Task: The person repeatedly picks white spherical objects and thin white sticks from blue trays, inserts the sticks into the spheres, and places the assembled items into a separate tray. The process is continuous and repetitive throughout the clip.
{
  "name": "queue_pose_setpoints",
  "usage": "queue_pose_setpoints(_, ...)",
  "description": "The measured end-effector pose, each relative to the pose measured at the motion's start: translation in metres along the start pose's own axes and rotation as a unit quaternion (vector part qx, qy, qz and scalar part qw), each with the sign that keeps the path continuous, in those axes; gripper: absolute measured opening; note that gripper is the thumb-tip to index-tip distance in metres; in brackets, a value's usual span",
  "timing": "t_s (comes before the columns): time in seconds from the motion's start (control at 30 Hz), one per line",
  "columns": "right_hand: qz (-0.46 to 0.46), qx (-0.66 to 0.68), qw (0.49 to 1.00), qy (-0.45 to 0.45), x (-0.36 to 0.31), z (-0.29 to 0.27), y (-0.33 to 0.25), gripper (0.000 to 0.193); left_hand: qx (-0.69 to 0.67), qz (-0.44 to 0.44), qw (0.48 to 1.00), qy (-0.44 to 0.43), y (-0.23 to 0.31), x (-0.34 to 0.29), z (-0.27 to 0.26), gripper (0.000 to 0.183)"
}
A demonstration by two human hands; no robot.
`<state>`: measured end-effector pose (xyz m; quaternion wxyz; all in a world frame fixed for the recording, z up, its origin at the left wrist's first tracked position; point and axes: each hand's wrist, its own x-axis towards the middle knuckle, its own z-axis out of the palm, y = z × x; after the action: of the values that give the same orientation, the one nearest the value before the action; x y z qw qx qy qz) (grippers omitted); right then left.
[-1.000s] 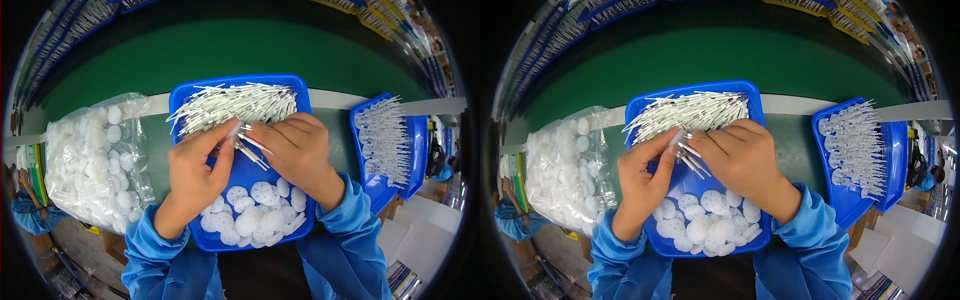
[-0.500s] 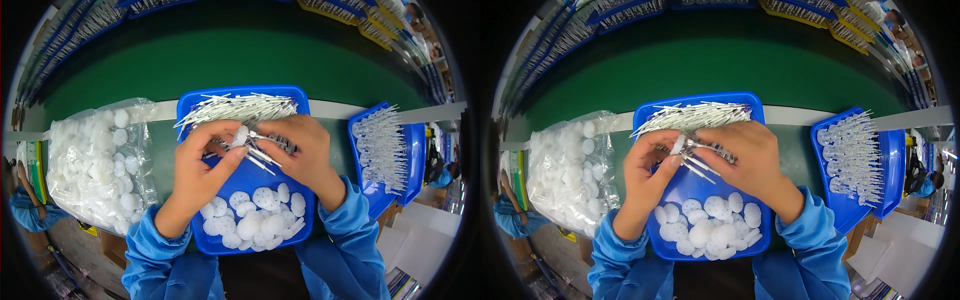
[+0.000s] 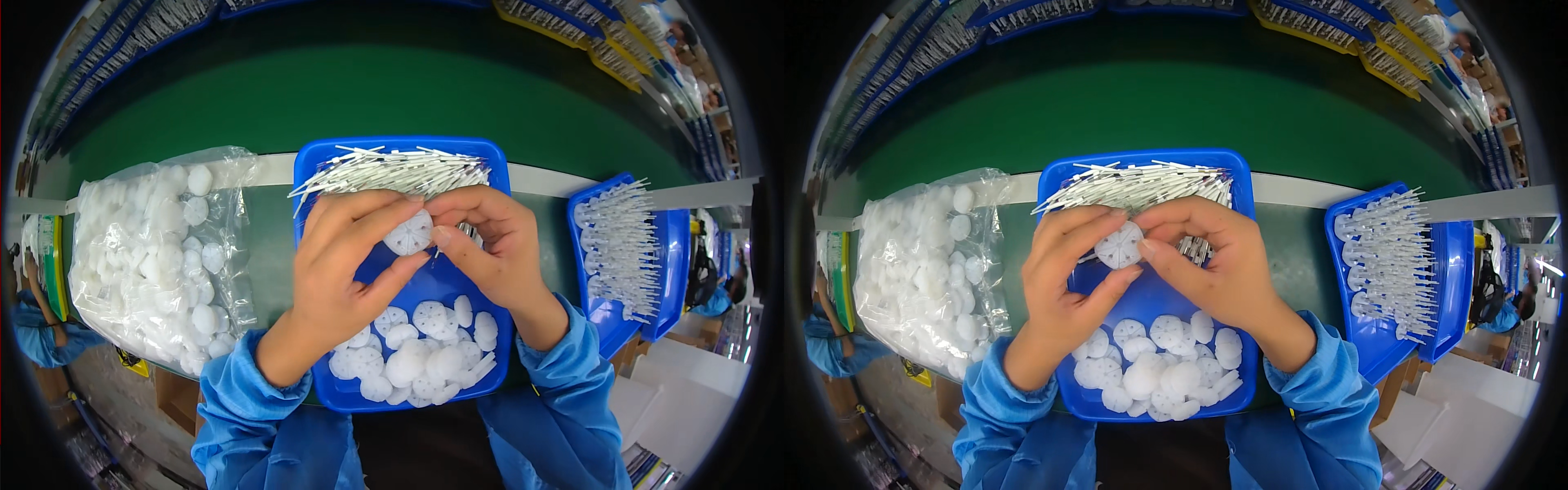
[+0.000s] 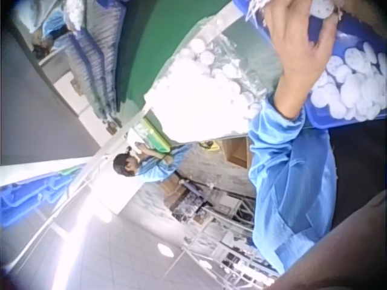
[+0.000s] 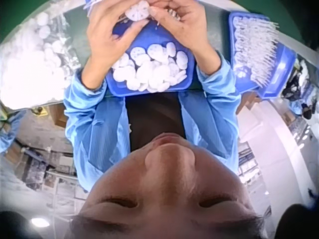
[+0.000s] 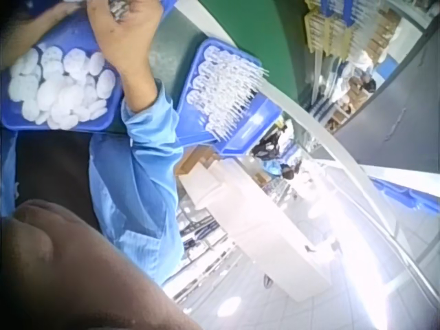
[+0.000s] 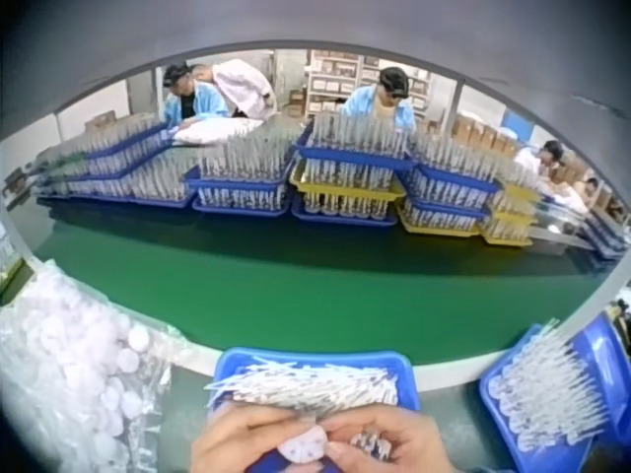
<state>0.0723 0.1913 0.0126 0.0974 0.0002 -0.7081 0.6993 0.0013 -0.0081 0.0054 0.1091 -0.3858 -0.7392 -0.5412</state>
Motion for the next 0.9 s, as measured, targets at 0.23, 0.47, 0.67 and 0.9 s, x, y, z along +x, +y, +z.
queue_pose_setpoints(0.23, 0.066, -0.002, 0.997, -0.028, 0.002, -0.005, -0.004, 0.02, 0.028, 0.025, 0.999, -0.035, 0.001, 0.001, -0.001, 0.053)
queue_pose_setpoints(0.47, 0.06, 0.061, 0.996, -0.033, -0.008, -0.009, 0.0, 0.027, 0.029, 0.051, 0.997, -0.052, -0.004, 0.0, -0.003, 0.056)
queue_pose_setpoints(0.67, -0.029, -0.205, 0.975, -0.086, -0.019, -0.016, -0.008, 0.023, 0.104, -0.005, 0.99, -0.091, 0.022, -0.006, -0.023, 0.072)
queue_pose_setpoints(0.9, -0.128, -0.467, 0.86, -0.161, -0.021, -0.002, -0.009, 0.022, 0.139, -0.08, 0.963, -0.217, 0.012, -0.029, -0.023, 0.071)
